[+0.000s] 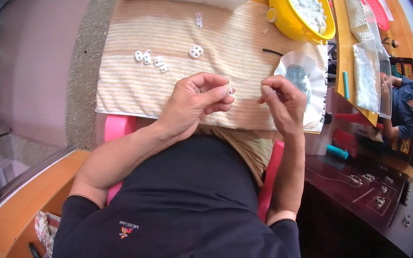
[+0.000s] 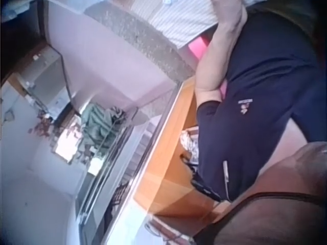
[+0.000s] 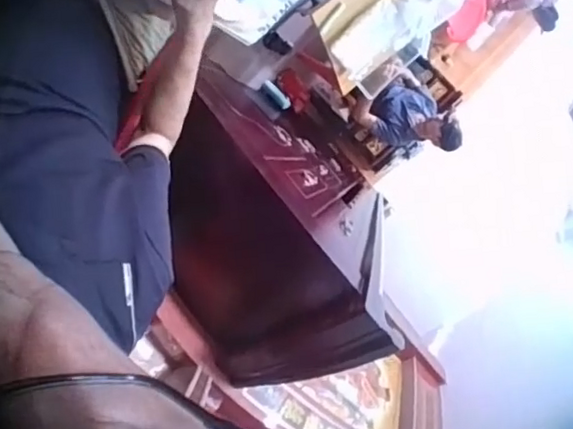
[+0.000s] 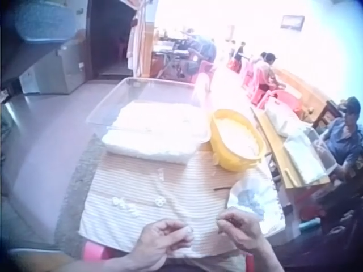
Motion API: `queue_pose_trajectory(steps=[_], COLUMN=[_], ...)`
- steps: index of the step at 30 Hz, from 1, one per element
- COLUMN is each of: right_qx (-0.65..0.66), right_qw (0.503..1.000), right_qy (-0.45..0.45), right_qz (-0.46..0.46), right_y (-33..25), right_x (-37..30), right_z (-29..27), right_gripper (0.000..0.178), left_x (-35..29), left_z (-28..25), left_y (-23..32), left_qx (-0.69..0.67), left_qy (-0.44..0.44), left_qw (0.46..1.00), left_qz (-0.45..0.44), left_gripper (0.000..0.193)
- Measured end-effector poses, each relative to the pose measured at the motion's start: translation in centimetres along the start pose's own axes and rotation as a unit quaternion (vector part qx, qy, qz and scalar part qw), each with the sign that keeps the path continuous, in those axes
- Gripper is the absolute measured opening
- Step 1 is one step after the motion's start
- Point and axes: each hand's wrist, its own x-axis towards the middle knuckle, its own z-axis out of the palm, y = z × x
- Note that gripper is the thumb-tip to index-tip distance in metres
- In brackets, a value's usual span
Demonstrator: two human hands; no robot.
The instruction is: Assembling small white plastic components into units by hand at a workbench.
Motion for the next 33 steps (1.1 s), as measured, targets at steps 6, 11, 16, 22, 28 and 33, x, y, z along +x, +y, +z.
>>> queue_pose_trajectory(steps=[6, 11, 16, 22, 28, 33], right_qx=[0.130, 0.183, 0.193, 0.192, 0.215, 0.232], right_qw=[0.991, 0.982, 0.980, 0.979, 0.973, 0.968], right_qy=[-0.018, -0.030, -0.044, -0.046, -0.056, -0.065], right_qz=[0.018, 0.031, 0.033, 0.039, 0.061, 0.069], right_y=[0.6, 0.9, 1.1, 1.1, 1.6, 1.6], right_x=[0.4, 0.5, 0.4, 0.4, 0.3, 0.4], right_z=[3.0, 4.0, 4.2, 4.2, 3.9, 3.8], right_gripper=[0.013, 0.015, 0.015, 0.014, 0.014, 0.014], left_x=[-0.1, -0.2, -0.2, -0.1, -0.1, -0.2], left_z=[-0.3, -0.1, 0.0, -0.1, -0.1, -0.1], left_y=[-0.1, 0.3, 0.3, 0.2, 0.2, 0.3], left_qx=[0.004, -0.005, -0.009, -0.009, -0.009, -0.008], left_qy=[-0.004, -0.010, -0.012, -0.014, -0.018, -0.016], left_qw=[1.000, 1.000, 1.000, 1.000, 1.000, 1.000], left_qz=[-0.007, -0.007, -0.003, -0.006, -0.010, -0.016], left_gripper=[0.015, 0.016, 0.016, 0.016, 0.017, 0.018])
